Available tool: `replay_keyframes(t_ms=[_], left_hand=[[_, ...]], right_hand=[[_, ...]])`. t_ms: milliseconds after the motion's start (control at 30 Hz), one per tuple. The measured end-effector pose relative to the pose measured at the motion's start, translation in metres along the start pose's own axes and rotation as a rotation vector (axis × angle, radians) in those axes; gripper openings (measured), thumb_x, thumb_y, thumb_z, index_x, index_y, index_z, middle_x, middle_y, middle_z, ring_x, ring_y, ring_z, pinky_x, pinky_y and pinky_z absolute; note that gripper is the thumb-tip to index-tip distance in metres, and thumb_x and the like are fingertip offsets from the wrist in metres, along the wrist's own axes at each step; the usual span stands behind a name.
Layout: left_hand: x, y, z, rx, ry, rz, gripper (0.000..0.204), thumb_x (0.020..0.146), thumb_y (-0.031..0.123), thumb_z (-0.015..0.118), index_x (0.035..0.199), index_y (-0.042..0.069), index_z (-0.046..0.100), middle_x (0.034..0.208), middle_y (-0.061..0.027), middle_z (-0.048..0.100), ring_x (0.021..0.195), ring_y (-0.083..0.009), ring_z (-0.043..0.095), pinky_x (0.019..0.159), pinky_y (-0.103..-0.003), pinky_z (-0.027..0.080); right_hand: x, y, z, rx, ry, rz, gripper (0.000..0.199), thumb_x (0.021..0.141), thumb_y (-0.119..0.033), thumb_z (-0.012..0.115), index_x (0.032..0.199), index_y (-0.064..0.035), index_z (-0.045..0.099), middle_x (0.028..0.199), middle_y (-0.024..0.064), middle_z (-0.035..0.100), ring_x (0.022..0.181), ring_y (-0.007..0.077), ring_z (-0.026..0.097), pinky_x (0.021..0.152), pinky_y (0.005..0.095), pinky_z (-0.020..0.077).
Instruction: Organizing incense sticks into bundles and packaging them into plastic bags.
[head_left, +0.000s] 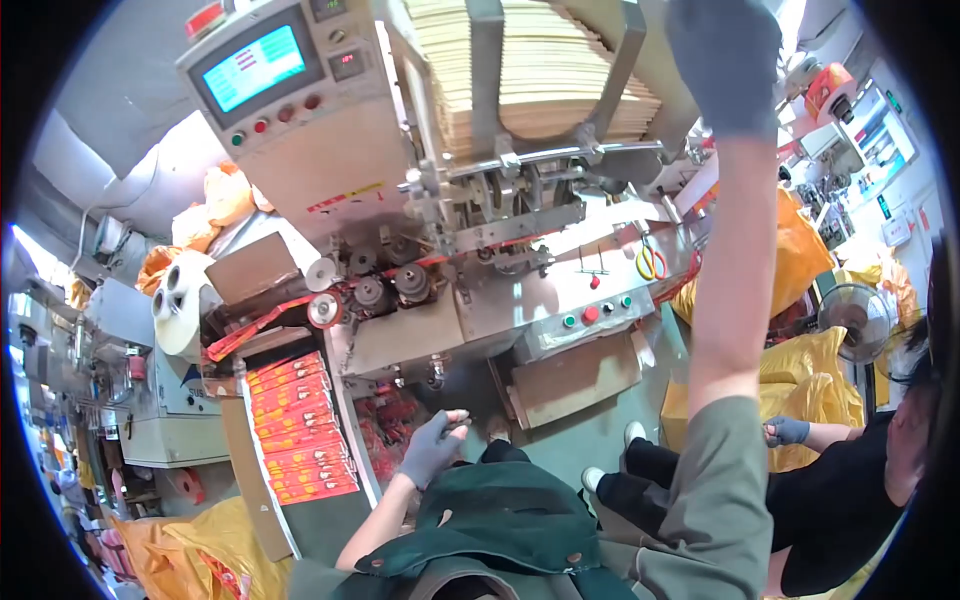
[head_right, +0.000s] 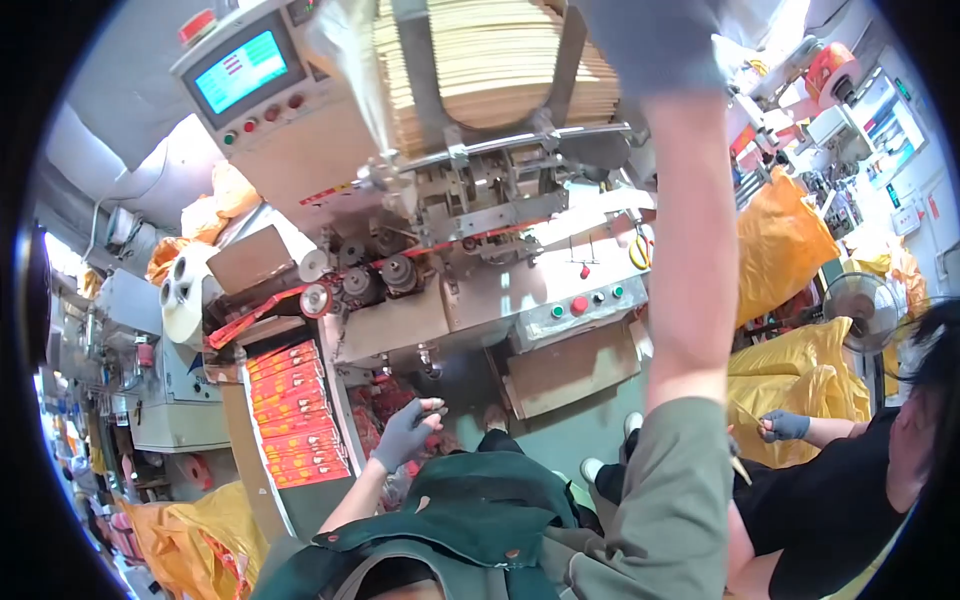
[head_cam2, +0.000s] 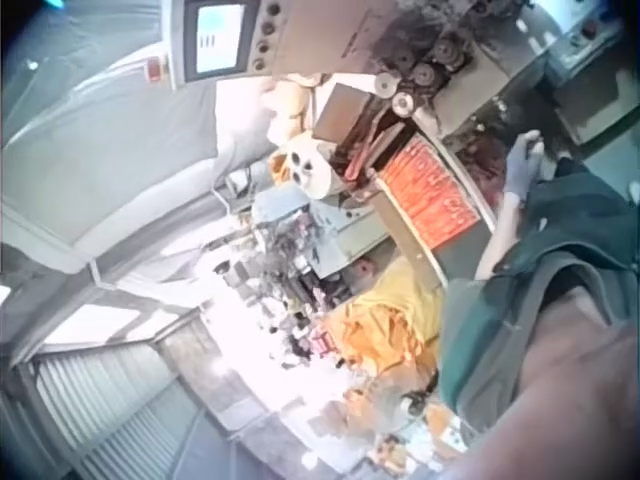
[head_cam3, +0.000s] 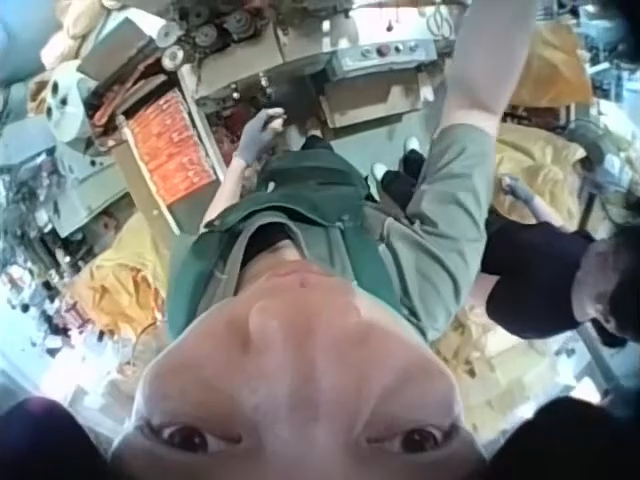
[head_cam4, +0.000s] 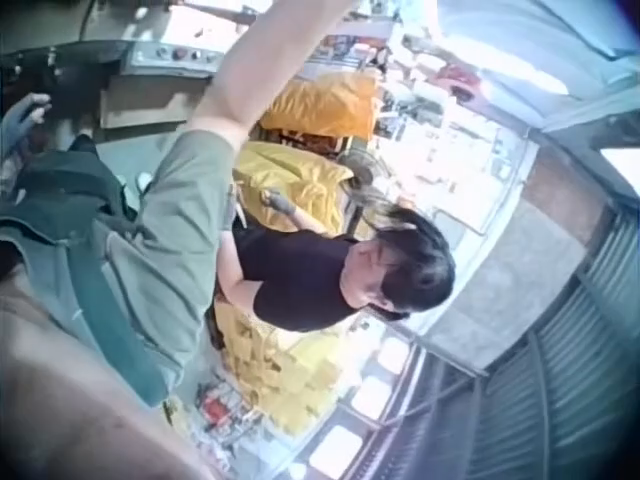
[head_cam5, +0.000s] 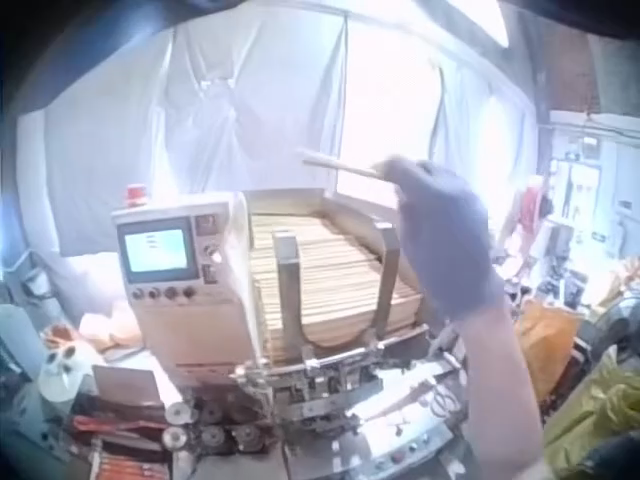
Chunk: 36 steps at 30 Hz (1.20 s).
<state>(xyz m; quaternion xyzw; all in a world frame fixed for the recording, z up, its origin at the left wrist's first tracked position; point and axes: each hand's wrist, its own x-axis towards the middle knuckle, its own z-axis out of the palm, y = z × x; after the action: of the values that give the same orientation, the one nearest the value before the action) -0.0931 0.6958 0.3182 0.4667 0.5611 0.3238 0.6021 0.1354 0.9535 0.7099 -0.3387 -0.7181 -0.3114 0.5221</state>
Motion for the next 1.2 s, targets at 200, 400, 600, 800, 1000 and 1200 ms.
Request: replay_keyframes(t_ms=[200,400,600,800,1000,1200], left_hand=[[-0.054,-0.002,-0.032,-0.115,0.179,-0.153,0.032,0.090,0.014,0.053,0.119,0.001,0.050,0.110,-0.0097,0.060,0.093,-0.0150,0.060,0.080,-0.026,0.048],[-0.074,-0.016,-0.039,-0.202,0.266,-0.178,0.032,0.090,0.014,0.052,0.118,0.000,0.050,0.112,-0.0136,0.059,0.088,-0.0148,0.061,0.078,-0.026,0.048],[-0.037,0.000,-0.035,-0.140,0.148,-0.173,0.032,0.091,0.015,0.050,0.119,0.000,0.050,0.114,-0.0126,0.059,0.093,-0.0161,0.061,0.081,-0.027,0.047],[0.093,0.019,-0.010,-0.826,-0.104,-0.123,0.038,0.089,0.022,0.055,0.120,0.000,0.049,0.122,-0.0157,0.051,0.113,-0.0278,0.051,0.098,-0.038,0.041],[0.272,0.033,0.004,-1.437,0.188,-0.028,0.033,0.092,0.022,0.042,0.118,0.002,0.051,0.129,-0.0146,0.048,0.120,-0.0299,0.045,0.105,-0.044,0.034],[0.395,0.016,0.023,-1.623,-0.246,0.400,0.043,0.091,0.022,0.039,0.129,0.002,0.043,0.132,-0.0142,0.046,0.125,-0.0269,0.040,0.106,-0.045,0.031]], right_hand=[[0.033,0.040,0.125,-0.219,-0.598,-0.178,0.024,0.076,-0.024,0.059,0.095,-0.0093,0.063,0.083,0.0153,0.064,0.081,0.0308,0.061,0.073,0.0382,0.0464],[-0.043,0.027,0.132,0.259,-0.954,-0.056,0.026,0.077,-0.010,0.051,0.100,-0.0024,0.061,0.085,0.0215,0.063,0.081,0.0379,0.060,0.073,0.0424,0.0472],[-0.069,0.025,-0.004,0.680,-0.695,0.303,0.023,0.089,-0.011,0.051,0.108,-0.0013,0.061,0.078,0.0064,0.062,0.072,0.0043,0.054,0.063,0.0201,0.0424],[-0.236,0.108,-0.017,0.635,-1.044,1.156,0.025,0.089,-0.018,0.047,0.091,0.0024,0.062,0.077,0.0052,0.062,0.072,0.0106,0.057,0.068,0.0245,0.0454],[-0.329,0.190,0.150,0.292,-0.915,0.860,0.036,0.088,-0.030,0.046,0.109,-0.0036,0.058,0.104,0.0187,0.061,0.096,0.0308,0.058,0.087,0.0367,0.0434],[-0.457,0.294,0.242,0.063,-0.823,0.557,0.039,0.085,-0.028,0.051,0.114,-0.0011,0.053,0.110,0.0161,0.058,0.099,0.0293,0.056,0.088,0.0368,0.0445]])
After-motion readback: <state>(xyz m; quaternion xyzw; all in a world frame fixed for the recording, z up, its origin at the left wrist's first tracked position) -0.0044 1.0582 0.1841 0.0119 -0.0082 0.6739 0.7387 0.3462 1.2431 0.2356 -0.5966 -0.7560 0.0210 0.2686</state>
